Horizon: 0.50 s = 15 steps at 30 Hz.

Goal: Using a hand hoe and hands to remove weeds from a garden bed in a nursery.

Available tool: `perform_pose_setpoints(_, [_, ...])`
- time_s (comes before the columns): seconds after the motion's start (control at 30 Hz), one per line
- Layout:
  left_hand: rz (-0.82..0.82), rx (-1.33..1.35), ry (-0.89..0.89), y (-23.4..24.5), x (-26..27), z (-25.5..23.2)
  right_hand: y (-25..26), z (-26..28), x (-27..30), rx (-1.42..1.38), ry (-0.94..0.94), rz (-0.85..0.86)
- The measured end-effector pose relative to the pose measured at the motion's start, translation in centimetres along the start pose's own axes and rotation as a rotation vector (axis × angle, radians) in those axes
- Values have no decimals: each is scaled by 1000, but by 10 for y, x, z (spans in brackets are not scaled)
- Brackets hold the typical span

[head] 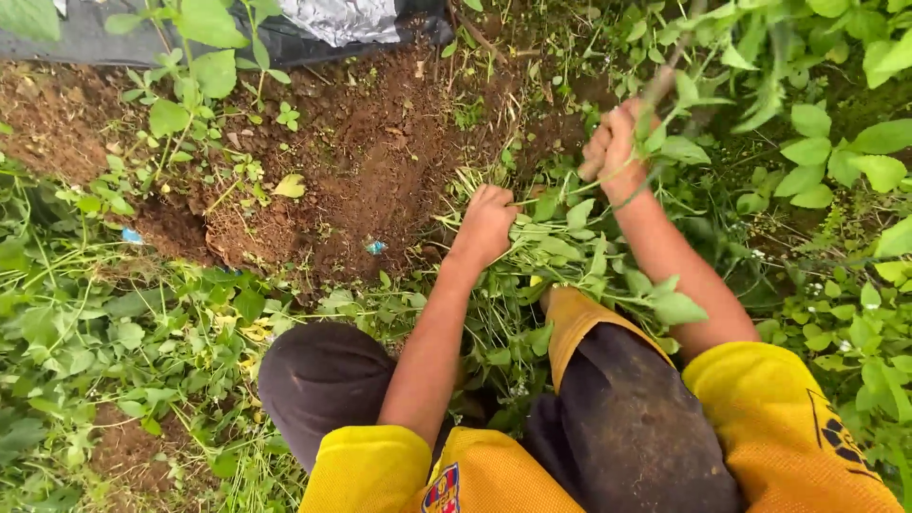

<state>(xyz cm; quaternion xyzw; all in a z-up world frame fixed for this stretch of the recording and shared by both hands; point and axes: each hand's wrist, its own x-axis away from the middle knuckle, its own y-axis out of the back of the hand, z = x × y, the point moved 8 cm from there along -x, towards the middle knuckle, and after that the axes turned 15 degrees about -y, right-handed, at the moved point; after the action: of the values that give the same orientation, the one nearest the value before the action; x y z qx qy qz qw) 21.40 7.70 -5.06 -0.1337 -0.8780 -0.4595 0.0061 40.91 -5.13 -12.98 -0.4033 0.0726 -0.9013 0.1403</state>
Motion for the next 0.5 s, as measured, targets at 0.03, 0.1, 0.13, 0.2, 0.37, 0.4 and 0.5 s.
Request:
perform_pose_setpoints(0.03, [7,4,-3,3,0,-2,-2,-10,11,-4,-4,-7])
perform_pose_setpoints(0.1, [25,26,25,10,-4,-4,-16,-13,33,922,186,-207])
perform_pose_setpoints(0.13, [19,24,22,-3,2,-6,19,-58,36,924,193,-209])
perform_pose_setpoints(0.2, [105,26,53,-29,12,-1,71,-162,28,845,-132,10])
perform_pose_setpoints(0.37, [219,73,197,-24,32,-3,-18,-12,49,536,74,4])
perform_pose_setpoints(0.4, [197,69,196,-26,33,-2,-7,-5,27,313,51,-75])
perform_pose_setpoints(0.5, [304,77,249,-26,39,-6,-35,-10,35,65,-143,232])
